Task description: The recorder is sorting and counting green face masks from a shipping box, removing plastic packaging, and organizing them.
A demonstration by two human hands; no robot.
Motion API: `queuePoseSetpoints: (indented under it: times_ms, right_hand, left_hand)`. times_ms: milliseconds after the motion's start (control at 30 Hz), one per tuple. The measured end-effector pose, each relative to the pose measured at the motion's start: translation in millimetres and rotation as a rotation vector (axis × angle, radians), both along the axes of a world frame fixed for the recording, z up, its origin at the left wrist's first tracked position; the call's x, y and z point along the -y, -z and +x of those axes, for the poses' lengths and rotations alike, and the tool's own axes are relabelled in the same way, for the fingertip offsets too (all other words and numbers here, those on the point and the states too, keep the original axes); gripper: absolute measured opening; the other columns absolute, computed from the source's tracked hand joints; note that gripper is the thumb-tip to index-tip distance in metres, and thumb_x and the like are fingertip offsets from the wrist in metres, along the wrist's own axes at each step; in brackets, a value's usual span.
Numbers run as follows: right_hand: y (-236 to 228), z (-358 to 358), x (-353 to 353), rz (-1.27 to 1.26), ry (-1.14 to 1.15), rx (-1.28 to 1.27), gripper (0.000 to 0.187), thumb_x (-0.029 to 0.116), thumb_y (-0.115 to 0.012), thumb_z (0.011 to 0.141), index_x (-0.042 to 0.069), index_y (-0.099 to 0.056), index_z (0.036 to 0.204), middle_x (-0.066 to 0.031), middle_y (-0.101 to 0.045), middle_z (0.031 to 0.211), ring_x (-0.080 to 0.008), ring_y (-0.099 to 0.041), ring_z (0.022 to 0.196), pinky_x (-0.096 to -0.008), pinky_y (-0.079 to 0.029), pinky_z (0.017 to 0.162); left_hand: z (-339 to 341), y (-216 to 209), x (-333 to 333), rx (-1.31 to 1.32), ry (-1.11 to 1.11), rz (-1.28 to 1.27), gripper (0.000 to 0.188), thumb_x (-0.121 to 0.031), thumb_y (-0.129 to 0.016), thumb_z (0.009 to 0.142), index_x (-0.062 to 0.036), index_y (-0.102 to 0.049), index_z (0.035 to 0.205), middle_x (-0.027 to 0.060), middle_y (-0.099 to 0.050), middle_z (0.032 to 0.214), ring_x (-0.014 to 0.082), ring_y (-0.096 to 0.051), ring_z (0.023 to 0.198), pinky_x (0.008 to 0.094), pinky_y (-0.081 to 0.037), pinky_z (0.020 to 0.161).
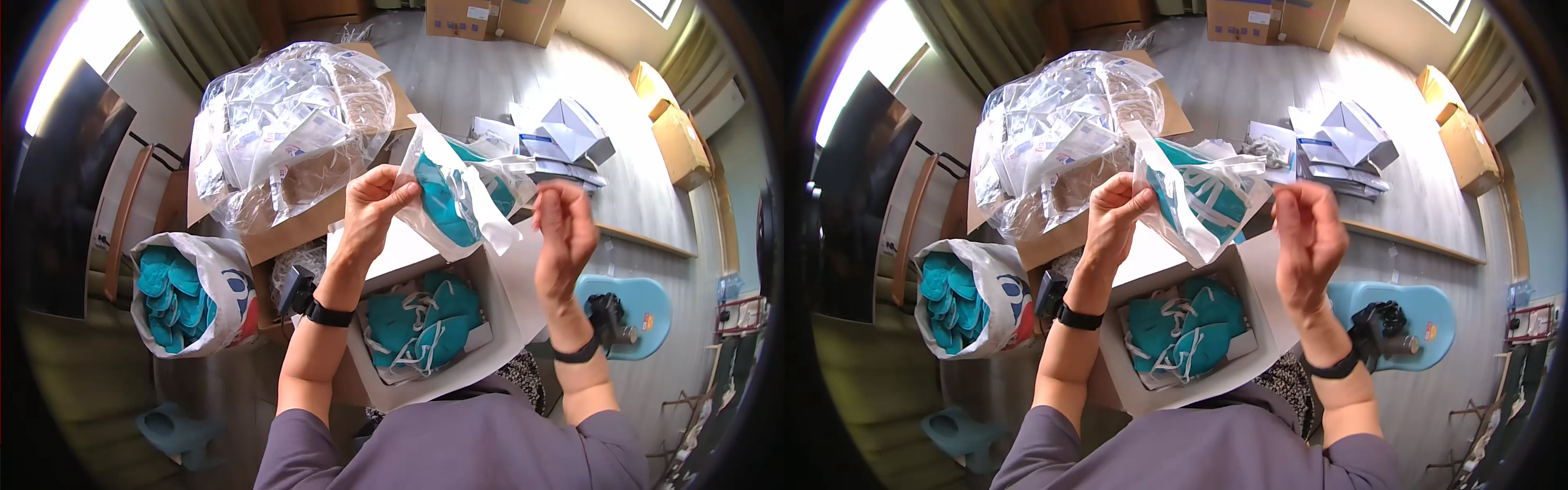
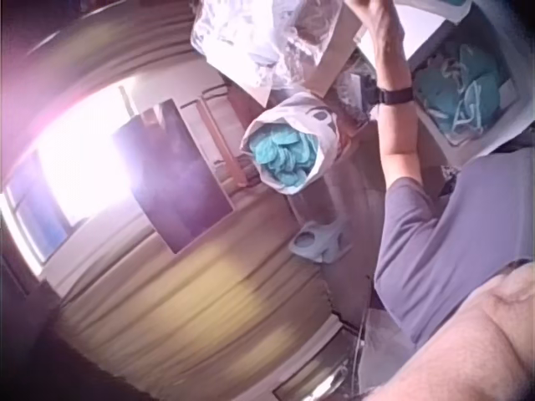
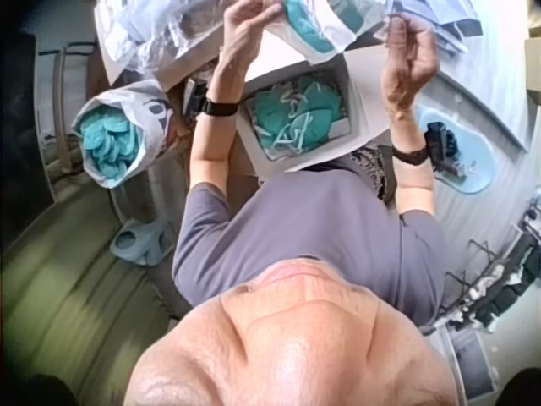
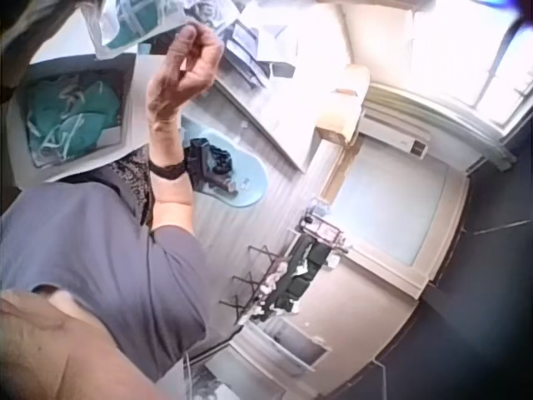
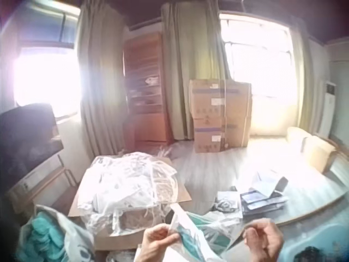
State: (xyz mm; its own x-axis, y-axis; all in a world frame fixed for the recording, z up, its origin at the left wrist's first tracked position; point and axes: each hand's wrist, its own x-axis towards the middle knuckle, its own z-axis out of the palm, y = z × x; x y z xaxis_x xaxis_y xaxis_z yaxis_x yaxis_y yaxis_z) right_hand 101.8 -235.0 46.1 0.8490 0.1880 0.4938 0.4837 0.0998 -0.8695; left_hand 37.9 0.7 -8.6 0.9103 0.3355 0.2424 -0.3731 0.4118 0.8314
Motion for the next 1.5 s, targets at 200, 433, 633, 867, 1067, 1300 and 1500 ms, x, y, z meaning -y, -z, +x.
queuePoseSetpoints:
  times_ms: [200, 433, 633, 867, 1067, 1300, 1500]
  right_hand:
    - [-35, 18, -12, -0.363, 0.109, 0.65, 0.019, 0.012, -0.08, 0.076, 0.006, -0.069, 0.09, -0.008, -0.061, 0.091, -0.0233, -0.056, 0.089, -0.0326, -0.044, 0.08]
    - [-22, 25, 1, -0.434, -0.207, 0.38, 0.016, 0.008, -0.079, 0.075, 0.005, -0.066, 0.085, -0.0088, -0.061, 0.09, -0.0226, -0.058, 0.089, -0.0323, -0.044, 0.082]
    - [-23, 46, 25, 0.307, 0.022, -0.179, 0.003, 0.009, -0.064, 0.094, 0.007, -0.063, 0.093, -0.0001, -0.063, 0.087, -0.0083, -0.056, 0.076, -0.0221, -0.044, 0.069]
    - [-5, 7, 30, -0.093, -0.403, -0.373, 0.007, 0.002, -0.062, 0.093, 0.005, -0.058, 0.098, 0.0002, -0.061, 0.087, -0.0057, -0.059, 0.079, -0.0195, -0.049, 0.073]
    - [47, -35, 26, -1.014, -0.725, 0.043, 0.04, 0.022, -0.072, 0.084, 0.0, -0.059, 0.116, -0.0198, -0.066, 0.102, -0.0408, -0.064, 0.091, -0.0448, -0.051, 0.081]
    - [39, -48, 43, -1.27, -0.902, -0.017, 0.022, 0.027, -0.067, 0.086, 0.005, -0.07, 0.089, -0.0136, -0.069, 0.078, -0.0346, -0.066, 0.075, -0.0397, -0.052, 0.068]
    - [49, -67, 68, -1.303, -0.958, 0.023, 0.023, 0.031, -0.065, 0.088, 0.008, -0.069, 0.088, -0.0121, -0.067, 0.071, -0.0349, -0.065, 0.07, -0.0421, -0.05, 0.063]
  left_hand:
    - [-4, -9, 9, -0.004, 0.047, 0.134, 0.012, -0.002, -0.075, 0.084, 0.0002, -0.073, 0.095, 0.0054, -0.072, 0.085, 0.0103, -0.066, 0.081, 0.0253, -0.053, 0.078]
    - [-6, -10, 9, -0.073, 0.042, 0.447, 0.012, -0.001, -0.077, 0.081, 0.0, -0.074, 0.094, 0.0042, -0.072, 0.083, 0.008, -0.064, 0.081, 0.0248, -0.052, 0.079]
    - [-8, -6, -4, -0.083, -0.012, 0.233, 0.011, -0.004, -0.073, 0.087, 0.0016, -0.069, 0.095, 0.008, -0.072, 0.085, 0.0122, -0.067, 0.078, 0.0257, -0.054, 0.075]
    - [-2, 8, -45, -0.278, -0.544, -0.146, 0.012, -0.001, -0.059, 0.09, -0.0001, -0.062, 0.102, 0.0046, -0.064, 0.088, 0.0115, -0.058, 0.077, 0.0263, -0.048, 0.071]
    - [19, 34, -181, -0.392, -0.634, -0.204, 0.019, 0.0, -0.06, 0.083, 0.0039, -0.058, 0.102, 0.0143, -0.061, 0.094, 0.0252, -0.061, 0.082, 0.0369, -0.053, 0.072]
    - [29, -14, -265, -0.77, -0.753, 0.177, 0.082, -0.049, -0.074, 0.081, -0.0079, -0.038, 0.142, 0.0186, -0.038, 0.141, 0.0322, -0.06, 0.104, 0.0402, -0.05, 0.088]
    - [-7, -68, -28, -0.36, -0.175, 0.725, 0.041, -0.036, -0.062, 0.094, -0.0011, -0.063, 0.115, 0.0091, -0.066, 0.106, 0.0176, -0.064, 0.09, 0.0303, -0.051, 0.079]
